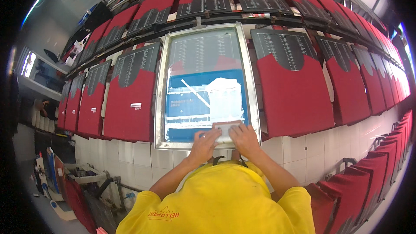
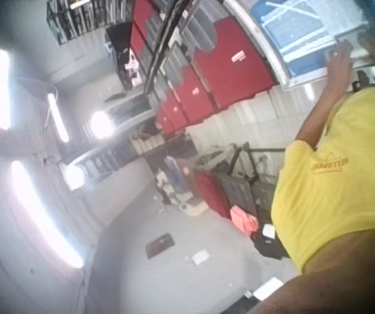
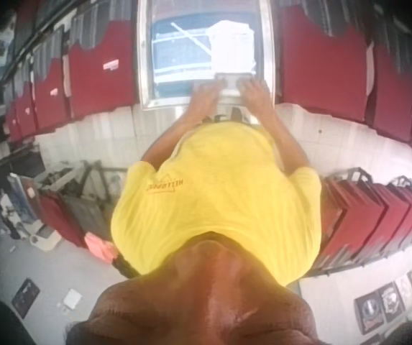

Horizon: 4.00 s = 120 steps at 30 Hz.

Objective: The person applies ink to a mesh screen using a squeegee, pulling it across the design repeatedly to print onto shirts held on a long row of printing tables.

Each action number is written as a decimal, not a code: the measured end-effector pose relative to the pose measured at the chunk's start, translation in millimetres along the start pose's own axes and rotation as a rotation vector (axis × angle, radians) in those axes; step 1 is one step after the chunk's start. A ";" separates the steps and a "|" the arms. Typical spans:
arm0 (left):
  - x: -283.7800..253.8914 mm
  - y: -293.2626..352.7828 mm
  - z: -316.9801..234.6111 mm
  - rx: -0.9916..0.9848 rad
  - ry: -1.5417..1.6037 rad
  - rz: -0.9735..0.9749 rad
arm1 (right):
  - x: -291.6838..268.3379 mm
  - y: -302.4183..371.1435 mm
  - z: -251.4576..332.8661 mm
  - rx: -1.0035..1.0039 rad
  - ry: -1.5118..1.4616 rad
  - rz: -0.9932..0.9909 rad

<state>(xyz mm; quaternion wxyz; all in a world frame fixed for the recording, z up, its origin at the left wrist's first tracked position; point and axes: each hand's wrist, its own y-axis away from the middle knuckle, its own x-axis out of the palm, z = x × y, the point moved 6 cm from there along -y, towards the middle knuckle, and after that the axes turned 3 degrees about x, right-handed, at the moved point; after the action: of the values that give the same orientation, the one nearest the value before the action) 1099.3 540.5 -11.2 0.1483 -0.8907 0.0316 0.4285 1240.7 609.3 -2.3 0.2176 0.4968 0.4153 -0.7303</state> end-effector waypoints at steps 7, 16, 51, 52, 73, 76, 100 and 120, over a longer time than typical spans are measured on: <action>33.4 34.7 -0.9 0.009 -0.158 0.125 | 12.7 38.5 7.7 0.029 -0.131 0.173; 18.7 45.0 13.6 -0.110 -0.028 -0.074 | -2.1 44.1 -23.5 0.164 -0.377 0.039; -122.5 110.1 196.0 -0.962 0.175 -0.687 | 64.7 66.6 -117.2 1.076 -0.665 -0.359; -125.6 108.9 190.5 -0.917 0.164 -0.684 | 62.5 67.1 -117.6 1.062 -0.645 -0.359; 89.3 -18.9 -9.1 -0.928 0.498 -0.655 | -105.1 235.5 -362.4 1.026 -0.663 -0.431; 123.9 -44.6 -17.5 -0.837 0.348 -0.687 | -128.3 261.4 -402.4 1.004 -0.683 -0.449; 169.4 -104.6 -43.9 -0.852 0.357 -0.615 | -132.3 273.6 -477.8 1.040 -0.631 -0.406; 162.7 -107.8 -29.3 -0.891 -0.009 -0.297 | -115.4 273.8 -476.0 1.024 -0.617 -0.431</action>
<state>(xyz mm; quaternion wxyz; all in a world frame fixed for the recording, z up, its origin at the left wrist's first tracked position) 1243.7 646.3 -94.0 -0.1888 -0.8607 -0.2838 0.3782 1747.6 836.6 -81.4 -0.0897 0.2101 0.0223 -0.9733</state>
